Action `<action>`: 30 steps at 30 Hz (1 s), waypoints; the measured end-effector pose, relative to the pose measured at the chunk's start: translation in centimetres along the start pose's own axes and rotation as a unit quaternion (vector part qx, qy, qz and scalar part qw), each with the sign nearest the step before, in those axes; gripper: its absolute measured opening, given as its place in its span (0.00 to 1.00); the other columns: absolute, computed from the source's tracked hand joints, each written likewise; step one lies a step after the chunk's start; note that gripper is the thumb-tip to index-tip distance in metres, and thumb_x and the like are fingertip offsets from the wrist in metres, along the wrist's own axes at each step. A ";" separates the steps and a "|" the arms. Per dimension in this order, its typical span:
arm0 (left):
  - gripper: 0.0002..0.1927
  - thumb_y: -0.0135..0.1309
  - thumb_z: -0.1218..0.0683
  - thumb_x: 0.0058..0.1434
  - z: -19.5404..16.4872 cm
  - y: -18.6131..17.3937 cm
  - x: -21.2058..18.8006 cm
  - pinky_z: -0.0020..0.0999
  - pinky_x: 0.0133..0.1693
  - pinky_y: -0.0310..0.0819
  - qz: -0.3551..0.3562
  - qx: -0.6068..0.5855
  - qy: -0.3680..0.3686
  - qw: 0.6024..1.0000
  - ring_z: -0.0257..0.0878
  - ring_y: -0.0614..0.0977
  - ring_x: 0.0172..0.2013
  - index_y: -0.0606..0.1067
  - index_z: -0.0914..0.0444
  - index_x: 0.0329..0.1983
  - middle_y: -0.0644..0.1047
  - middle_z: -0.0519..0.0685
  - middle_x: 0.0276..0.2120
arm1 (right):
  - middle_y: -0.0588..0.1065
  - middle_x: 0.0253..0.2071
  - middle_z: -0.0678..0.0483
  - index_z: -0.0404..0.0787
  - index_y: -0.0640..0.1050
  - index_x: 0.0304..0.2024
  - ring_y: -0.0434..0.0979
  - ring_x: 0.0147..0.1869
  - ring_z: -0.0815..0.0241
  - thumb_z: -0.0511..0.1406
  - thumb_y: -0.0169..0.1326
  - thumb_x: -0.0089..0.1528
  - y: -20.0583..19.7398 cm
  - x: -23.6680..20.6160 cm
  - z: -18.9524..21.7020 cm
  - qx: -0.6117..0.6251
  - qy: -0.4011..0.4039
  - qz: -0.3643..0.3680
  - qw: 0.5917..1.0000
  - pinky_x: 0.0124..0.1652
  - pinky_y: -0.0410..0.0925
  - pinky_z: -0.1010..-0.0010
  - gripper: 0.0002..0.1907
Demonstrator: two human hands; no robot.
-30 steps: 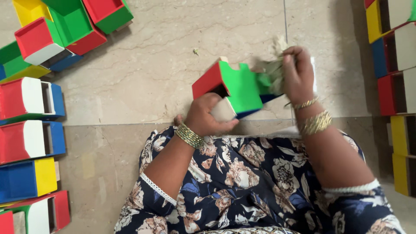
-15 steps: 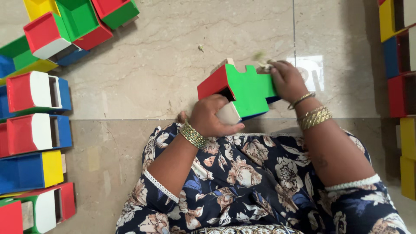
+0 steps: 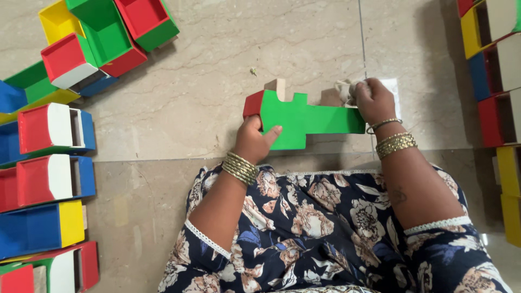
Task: The person sits on the floor and wipes colorful wooden toy blocks and box-shaped toys with a cloth, cleaning one toy at a time and setting cleaned pieces aside with the others on the floor.
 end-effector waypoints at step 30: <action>0.20 0.66 0.44 0.56 2.4 -0.2 1.0 0.37 0.41 0.74 -0.060 -0.168 -0.080 0.981 0.42 0.81 0.36 0.82 0.68 0.32 0.80 0.51 0.35 | 0.77 0.40 0.49 0.44 0.78 0.42 0.77 0.47 0.44 0.39 0.66 0.54 5.8 -9.0 11.4 -0.124 -0.350 0.196 0.907 0.46 0.71 0.55 0.16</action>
Point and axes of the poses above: each hand's wrist, its own x-axis towards the middle knuckle, its own y-axis out of the palm, z = x × y, the point moved 6 cm from there along x, towards the middle knuckle
